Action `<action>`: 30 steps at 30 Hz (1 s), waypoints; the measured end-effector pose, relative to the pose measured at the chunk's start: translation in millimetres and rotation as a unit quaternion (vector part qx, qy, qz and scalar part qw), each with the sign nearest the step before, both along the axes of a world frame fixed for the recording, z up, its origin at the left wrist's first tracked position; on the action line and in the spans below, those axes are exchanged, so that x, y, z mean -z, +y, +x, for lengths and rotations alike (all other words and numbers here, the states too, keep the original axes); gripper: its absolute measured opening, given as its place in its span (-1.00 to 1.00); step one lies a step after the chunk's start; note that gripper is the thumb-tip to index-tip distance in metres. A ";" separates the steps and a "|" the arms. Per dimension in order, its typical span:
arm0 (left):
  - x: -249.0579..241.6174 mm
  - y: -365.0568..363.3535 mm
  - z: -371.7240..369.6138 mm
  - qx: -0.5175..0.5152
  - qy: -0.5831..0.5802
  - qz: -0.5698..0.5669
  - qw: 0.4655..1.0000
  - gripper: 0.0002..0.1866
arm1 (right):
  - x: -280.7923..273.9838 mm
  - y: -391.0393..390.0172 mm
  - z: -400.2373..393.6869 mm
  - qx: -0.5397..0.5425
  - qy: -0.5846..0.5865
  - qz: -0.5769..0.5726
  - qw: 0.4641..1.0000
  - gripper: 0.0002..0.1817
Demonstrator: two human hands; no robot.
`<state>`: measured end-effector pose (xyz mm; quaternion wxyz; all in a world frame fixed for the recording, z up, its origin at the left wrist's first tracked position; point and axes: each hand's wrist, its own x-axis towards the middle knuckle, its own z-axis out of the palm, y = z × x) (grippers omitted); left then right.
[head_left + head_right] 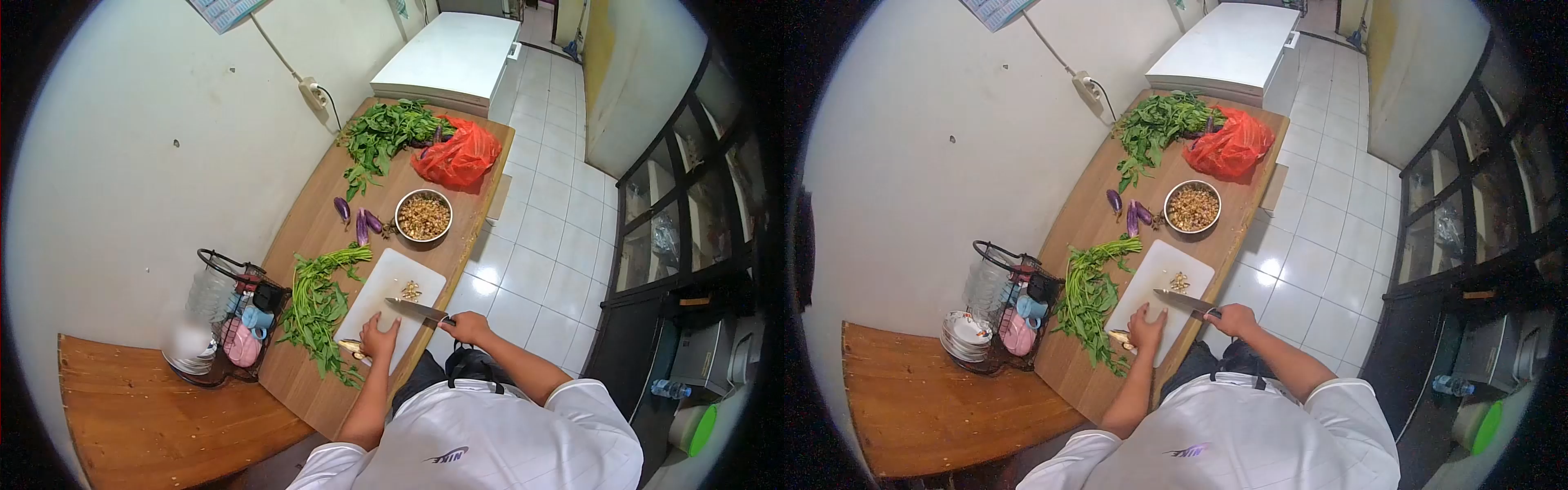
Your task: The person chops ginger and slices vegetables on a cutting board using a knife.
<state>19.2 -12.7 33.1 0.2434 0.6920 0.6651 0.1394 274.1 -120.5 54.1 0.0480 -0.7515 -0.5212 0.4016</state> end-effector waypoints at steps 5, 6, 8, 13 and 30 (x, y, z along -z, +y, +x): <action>-38.0 33.0 62.0 -0.094 0.066 -0.097 0.989 0.16 | -19.0 -15.3 -9.8 0.023 -0.045 0.045 0.998 -0.30; -36.2 40.7 65.1 -0.093 0.056 -0.100 0.989 0.14 | -17.9 -18.8 -9.4 0.023 -0.047 0.044 0.998 -0.30; -33.3 51.3 69.8 -0.082 0.059 -0.087 0.991 0.12 | -15.9 -28.2 -7.7 0.040 -0.046 0.063 0.996 -0.32; -37.2 65.0 76.0 -0.040 0.064 -0.018 0.997 -0.15 | -10.0 -51.9 -1.7 0.078 -0.033 0.060 0.995 -0.32; -23.1 34.5 41.3 -0.015 0.011 -0.013 1.000 -0.53 | -18.1 -63.6 -20.9 0.077 -0.029 0.009 0.997 -0.29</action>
